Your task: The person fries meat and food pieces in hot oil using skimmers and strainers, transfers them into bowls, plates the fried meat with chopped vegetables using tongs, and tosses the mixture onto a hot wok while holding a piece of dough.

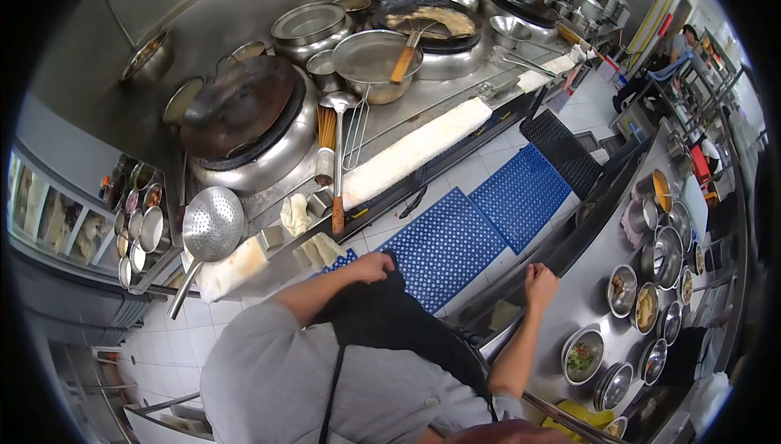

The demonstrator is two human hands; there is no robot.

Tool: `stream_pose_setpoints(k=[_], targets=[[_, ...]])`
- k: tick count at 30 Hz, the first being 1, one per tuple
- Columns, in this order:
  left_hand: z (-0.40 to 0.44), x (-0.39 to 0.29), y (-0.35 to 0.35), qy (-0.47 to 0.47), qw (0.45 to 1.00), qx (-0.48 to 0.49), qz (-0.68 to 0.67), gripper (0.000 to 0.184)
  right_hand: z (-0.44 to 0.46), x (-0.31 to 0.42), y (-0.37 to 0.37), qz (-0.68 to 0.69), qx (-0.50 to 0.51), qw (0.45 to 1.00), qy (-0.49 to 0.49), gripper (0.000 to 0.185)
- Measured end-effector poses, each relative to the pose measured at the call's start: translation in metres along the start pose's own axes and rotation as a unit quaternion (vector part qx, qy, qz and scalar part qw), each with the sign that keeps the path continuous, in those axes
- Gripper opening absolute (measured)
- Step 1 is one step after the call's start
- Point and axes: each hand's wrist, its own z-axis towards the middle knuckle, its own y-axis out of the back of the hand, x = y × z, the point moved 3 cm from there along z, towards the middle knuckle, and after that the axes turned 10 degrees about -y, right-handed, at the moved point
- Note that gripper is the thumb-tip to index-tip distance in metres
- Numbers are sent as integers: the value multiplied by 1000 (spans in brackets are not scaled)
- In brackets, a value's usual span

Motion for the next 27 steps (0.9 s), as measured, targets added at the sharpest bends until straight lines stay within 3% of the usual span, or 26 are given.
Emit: stream_pose_setpoints(k=[5,8,11,13,16,19,22,25,27], targets=[[14,-65,34,-166,984,-46,51,36,4,-4,-10,-59,-1,998,4,23],[19,-100,77,-227,966,-105,60,37,9,4,-5,-38,58,997,-40,26],[22,-112,132,-295,925,-235,53,39,19,23,-39,194,133,965,-118,29],[13,-123,174,-326,877,-339,93,39,31,70,-48,204,173,962,-49,29],[5,-115,225,-305,810,-476,157,35,60,143,-70,207,227,949,69,29],[0,-98,259,-198,790,-539,214,44,94,231,-57,248,255,925,132,28],[10,-68,270,-127,810,-540,193,57,130,306,-38,291,239,902,213,26],[26,-31,269,-127,834,-527,99,69,168,376,-18,329,204,880,274,27],[28,-24,266,-95,869,-464,-144,71,192,422,-1,322,174,886,285,25]])
